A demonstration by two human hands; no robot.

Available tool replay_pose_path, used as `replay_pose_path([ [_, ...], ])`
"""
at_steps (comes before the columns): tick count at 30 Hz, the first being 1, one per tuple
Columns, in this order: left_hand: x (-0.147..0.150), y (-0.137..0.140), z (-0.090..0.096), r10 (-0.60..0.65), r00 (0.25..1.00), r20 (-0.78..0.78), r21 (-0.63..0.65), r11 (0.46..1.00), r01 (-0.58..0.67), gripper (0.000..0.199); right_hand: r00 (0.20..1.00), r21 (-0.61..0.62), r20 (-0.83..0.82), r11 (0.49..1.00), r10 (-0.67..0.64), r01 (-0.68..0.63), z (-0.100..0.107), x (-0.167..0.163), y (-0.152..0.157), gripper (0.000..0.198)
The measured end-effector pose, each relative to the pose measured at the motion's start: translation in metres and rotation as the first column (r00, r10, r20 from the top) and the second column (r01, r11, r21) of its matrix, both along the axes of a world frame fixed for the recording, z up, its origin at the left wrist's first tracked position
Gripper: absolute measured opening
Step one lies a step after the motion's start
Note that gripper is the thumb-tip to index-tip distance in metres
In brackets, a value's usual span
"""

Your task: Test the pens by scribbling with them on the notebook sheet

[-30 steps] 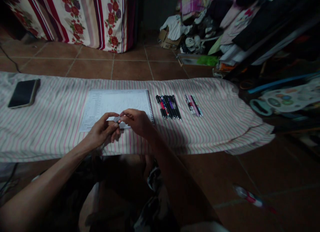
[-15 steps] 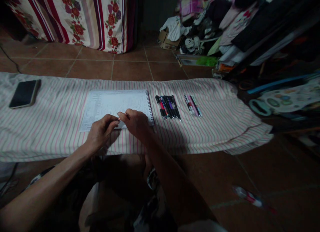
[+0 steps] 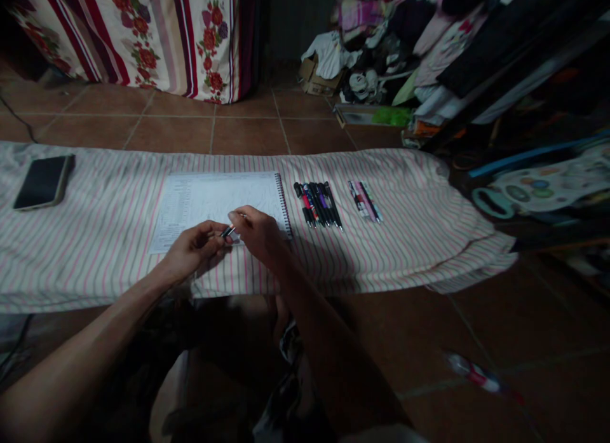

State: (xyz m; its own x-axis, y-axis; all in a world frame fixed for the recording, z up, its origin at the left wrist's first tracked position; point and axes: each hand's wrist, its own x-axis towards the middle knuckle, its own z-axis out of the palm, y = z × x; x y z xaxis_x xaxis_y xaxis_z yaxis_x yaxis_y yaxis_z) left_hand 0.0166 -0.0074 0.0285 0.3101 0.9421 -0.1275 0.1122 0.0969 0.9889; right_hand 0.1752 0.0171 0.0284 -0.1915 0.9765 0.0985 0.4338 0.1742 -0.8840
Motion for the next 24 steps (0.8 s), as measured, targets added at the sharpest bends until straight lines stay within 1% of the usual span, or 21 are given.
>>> replay_pose_path([
  [2,-0.002,0.001,0.002,0.004,0.990,0.138,-0.106,0.994,0.011,0.019,0.987,-0.039,-0.138,0.995,0.086,-0.092,-0.001,0.003,0.002,0.025],
  [4,-0.004,0.002,0.004,-0.011,0.971,0.237,-0.160,0.986,0.050,0.019,0.951,-0.095,-0.261,0.976,0.163,-0.194,-0.001,0.006,0.004,0.030],
  [5,-0.005,0.002,0.004,-0.021,0.963,0.268,-0.181,0.981,0.072,0.019,0.934,-0.127,-0.305,0.964,0.185,-0.232,-0.001,0.008,0.004,0.032],
  [7,-0.006,0.002,0.004,-0.038,0.949,0.313,-0.227,0.967,0.114,0.022,0.918,-0.176,-0.349,0.949,0.190,-0.264,0.001,0.011,0.004,0.032],
  [10,-0.005,0.001,0.004,-0.051,0.928,0.368,-0.271,0.949,0.160,0.025,0.916,-0.209,-0.368,0.946,0.158,-0.247,0.005,0.011,0.004,0.030],
  [12,-0.006,0.002,0.005,-0.049,0.915,0.400,-0.299,0.937,0.181,0.023,0.919,-0.221,-0.375,0.951,0.122,-0.217,0.008,0.009,0.004,0.028],
  [16,-0.010,0.004,0.003,-0.052,0.883,0.467,-0.376,0.892,0.251,0.023,0.925,-0.203,-0.374,0.967,0.072,-0.157,0.013,0.006,0.003,0.023],
  [18,-0.013,0.004,0.002,-0.084,0.868,0.490,-0.383,0.874,0.300,0.025,0.923,-0.204,-0.381,0.968,0.061,-0.148,0.014,0.005,0.002,0.023],
  [21,-0.015,0.005,0.001,-0.133,0.850,0.509,-0.375,0.855,0.358,0.024,0.914,-0.244,-0.404,0.960,0.032,-0.141,0.013,0.005,0.002,0.025],
  [24,-0.016,0.005,0.000,-0.162,0.846,0.507,-0.361,0.852,0.379,0.023,0.895,-0.288,-0.446,0.945,0.013,-0.157,0.011,0.004,0.002,0.028],
])
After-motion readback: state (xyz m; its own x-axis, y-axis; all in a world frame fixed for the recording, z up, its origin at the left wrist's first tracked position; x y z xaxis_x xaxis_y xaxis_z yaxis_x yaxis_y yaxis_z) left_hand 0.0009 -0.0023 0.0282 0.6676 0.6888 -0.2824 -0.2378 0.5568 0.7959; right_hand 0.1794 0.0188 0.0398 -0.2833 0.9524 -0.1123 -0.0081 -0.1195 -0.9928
